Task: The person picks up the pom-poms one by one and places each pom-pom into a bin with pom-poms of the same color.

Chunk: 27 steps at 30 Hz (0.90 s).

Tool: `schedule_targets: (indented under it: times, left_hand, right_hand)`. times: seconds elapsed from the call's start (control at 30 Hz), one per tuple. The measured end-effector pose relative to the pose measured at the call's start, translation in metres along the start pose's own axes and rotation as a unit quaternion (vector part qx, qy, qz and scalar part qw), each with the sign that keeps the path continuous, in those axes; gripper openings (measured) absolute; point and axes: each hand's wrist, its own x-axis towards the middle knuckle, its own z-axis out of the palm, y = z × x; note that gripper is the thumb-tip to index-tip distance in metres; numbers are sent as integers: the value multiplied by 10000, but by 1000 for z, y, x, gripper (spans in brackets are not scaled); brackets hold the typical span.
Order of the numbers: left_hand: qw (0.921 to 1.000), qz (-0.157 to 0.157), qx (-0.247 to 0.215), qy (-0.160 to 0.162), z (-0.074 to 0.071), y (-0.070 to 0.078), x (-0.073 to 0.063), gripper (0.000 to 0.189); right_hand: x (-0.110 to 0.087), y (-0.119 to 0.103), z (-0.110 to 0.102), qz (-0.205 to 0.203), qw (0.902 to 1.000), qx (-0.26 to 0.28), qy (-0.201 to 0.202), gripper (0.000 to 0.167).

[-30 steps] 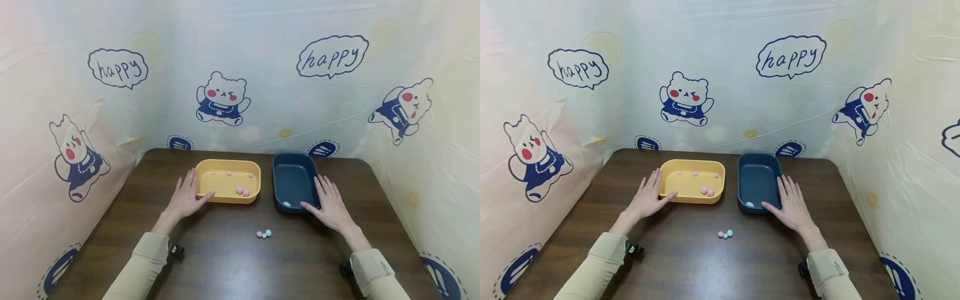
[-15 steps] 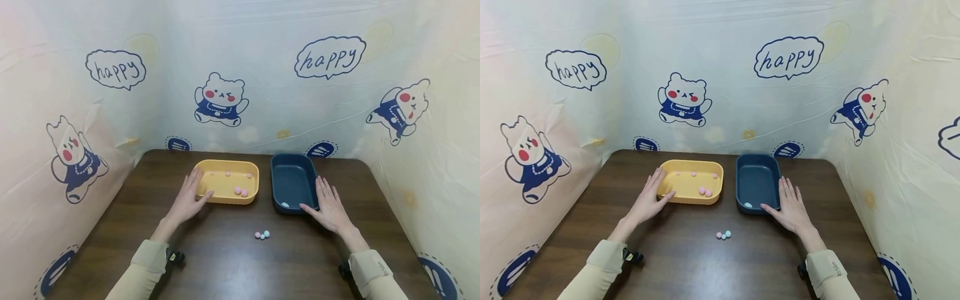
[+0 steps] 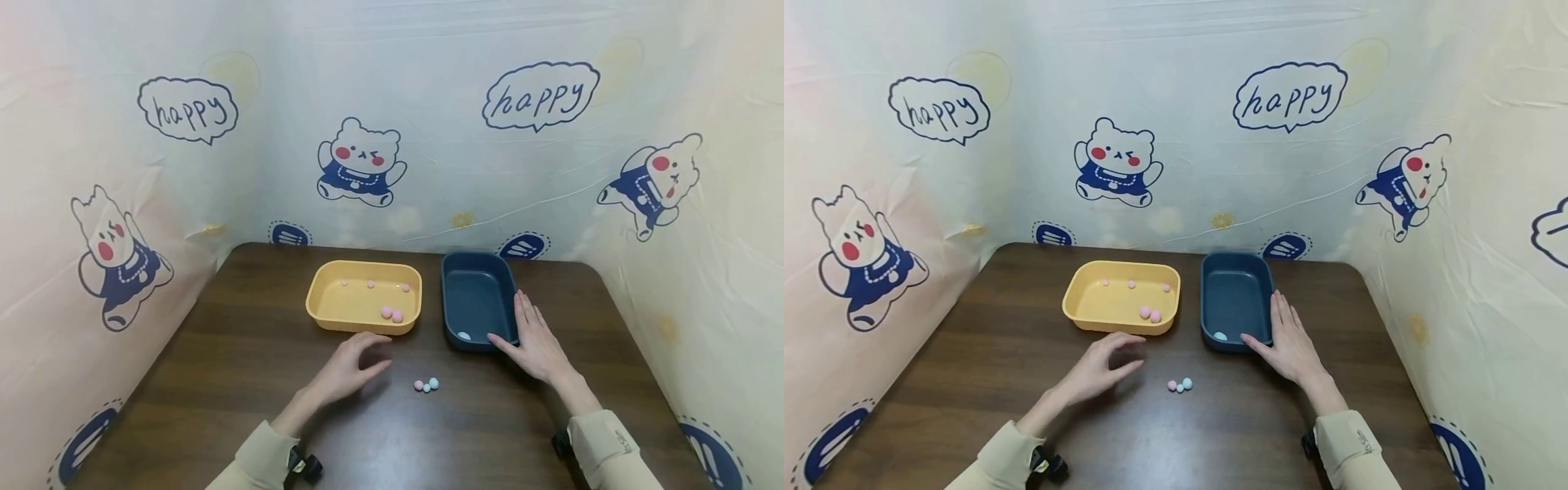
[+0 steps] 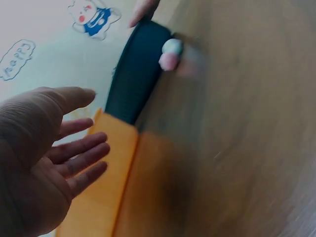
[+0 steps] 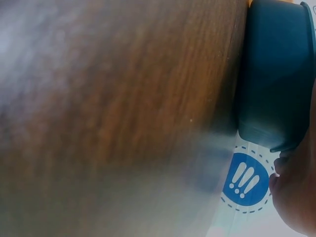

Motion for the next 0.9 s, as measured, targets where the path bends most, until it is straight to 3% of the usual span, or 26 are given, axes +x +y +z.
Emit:
schedule_targets:
  times: [0.1, 0.27, 0.6, 0.9]
  left_hand:
    - [9996, -109, 51, -269, 9, 0, -1, 40]
    - [9989, -241, 208, -338, 19, -2, -2, 45]
    - [9987, 98, 323, -384, 43, -1, 1, 47]
    - [9988, 40, 226, -423, 62, 8, 8, 38]
  right_hand:
    - [0, 0, 0, 14, 10000, 54, 18, 117]
    - [0, 0, 0, -47, 10000, -9, 57, 116]
    - [0, 1, 1, 9, 10000, 43, 63, 116]
    - [1, 1, 2, 60, 9999, 58, 56, 116]
